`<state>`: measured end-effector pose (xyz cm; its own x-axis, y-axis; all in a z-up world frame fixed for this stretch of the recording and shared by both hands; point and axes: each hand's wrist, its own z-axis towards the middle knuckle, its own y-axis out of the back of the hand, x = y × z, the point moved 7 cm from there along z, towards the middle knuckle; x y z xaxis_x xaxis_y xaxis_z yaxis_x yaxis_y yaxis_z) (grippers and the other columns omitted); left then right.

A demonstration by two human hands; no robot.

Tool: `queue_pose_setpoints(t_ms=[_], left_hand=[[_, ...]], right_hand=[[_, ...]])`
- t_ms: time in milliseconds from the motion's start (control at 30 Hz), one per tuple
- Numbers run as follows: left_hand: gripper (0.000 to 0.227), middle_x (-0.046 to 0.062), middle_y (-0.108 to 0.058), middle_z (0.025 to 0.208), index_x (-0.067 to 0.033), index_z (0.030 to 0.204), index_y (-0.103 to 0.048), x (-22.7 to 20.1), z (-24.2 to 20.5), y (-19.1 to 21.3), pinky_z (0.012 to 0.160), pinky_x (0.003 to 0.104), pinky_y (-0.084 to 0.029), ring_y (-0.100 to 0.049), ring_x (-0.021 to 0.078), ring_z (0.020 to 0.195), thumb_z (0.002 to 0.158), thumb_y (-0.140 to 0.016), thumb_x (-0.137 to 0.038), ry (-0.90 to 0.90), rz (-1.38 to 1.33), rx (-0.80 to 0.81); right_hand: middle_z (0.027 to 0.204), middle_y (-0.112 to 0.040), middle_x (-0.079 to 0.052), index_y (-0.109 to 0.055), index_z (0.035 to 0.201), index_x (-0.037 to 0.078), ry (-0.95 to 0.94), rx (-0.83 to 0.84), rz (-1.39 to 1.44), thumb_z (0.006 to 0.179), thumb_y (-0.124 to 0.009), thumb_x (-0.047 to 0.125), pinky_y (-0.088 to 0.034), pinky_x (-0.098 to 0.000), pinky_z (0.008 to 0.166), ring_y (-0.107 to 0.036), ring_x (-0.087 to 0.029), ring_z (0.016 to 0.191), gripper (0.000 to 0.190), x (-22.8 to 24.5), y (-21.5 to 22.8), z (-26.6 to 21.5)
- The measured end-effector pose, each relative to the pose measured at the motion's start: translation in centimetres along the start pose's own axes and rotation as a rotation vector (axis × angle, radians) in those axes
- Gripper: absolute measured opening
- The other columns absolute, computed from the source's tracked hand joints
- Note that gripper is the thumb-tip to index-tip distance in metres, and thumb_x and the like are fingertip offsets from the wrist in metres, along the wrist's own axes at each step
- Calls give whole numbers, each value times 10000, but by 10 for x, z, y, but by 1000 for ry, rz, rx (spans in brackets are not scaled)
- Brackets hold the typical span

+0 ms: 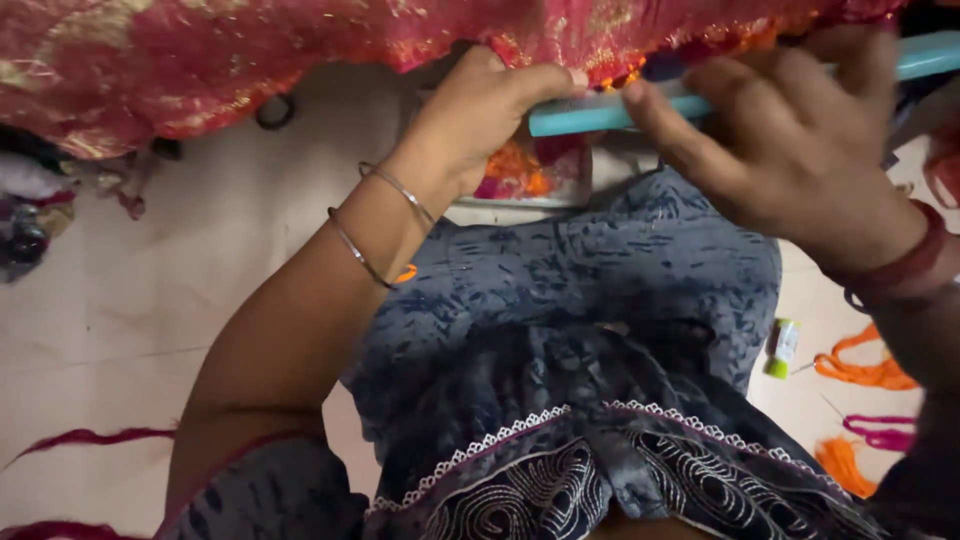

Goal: The recorder is sewing small orange and pink pom-poms onto the edge of a decorative red and gold fabric.

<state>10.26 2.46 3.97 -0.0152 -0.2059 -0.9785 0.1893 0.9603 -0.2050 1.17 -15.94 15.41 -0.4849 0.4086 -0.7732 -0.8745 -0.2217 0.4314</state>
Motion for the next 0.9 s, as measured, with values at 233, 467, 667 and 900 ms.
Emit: queue_pose_setpoints(t_ms=[233, 467, 667, 900], left_hand=[[229, 152, -790, 886, 33, 991, -729, -4, -9, -6, 712, 363, -654, -799, 194, 729, 882, -675, -161, 160, -97, 67], [235, 123, -770, 851, 91, 982, -759, -1, -5, -2, 678, 333, -593, -751, 180, 760, 899, -712, -124, 52, -29, -13], [201, 133, -775, 781, 60, 906, -759, 6, -8, 0, 616, 331, -599, -752, 178, 647, 864, -704, -128, 121, -51, -27], [167, 139, -797, 752, 0, 841, -736, -6, -16, -8, 615, 333, -624, -779, 193, 615, 838, -661, -149, 238, -126, -39]], right_hand=[[995, -699, 35, -680, 1340, 339, 167, -165, 63, 951, -728, 479, -353, -408, 835, -666, -122, 925, 417, 37, -23, -40], [1000, -675, 71, -644, 1373, 380, 81, -8, -19, 896, -729, 451, -376, -410, 878, -648, -90, 911, 489, 19, -30, -25], [1024, -689, 26, -622, 1418, 339, 100, -141, 128, 959, -754, 451, -384, -459, 888, -668, -159, 948, 491, 20, -28, -30], [985, -654, 65, -594, 1332, 419, 170, -199, 83, 928, -782, 425, -348, -460, 945, -633, -107, 946, 445, 32, -35, -36]])
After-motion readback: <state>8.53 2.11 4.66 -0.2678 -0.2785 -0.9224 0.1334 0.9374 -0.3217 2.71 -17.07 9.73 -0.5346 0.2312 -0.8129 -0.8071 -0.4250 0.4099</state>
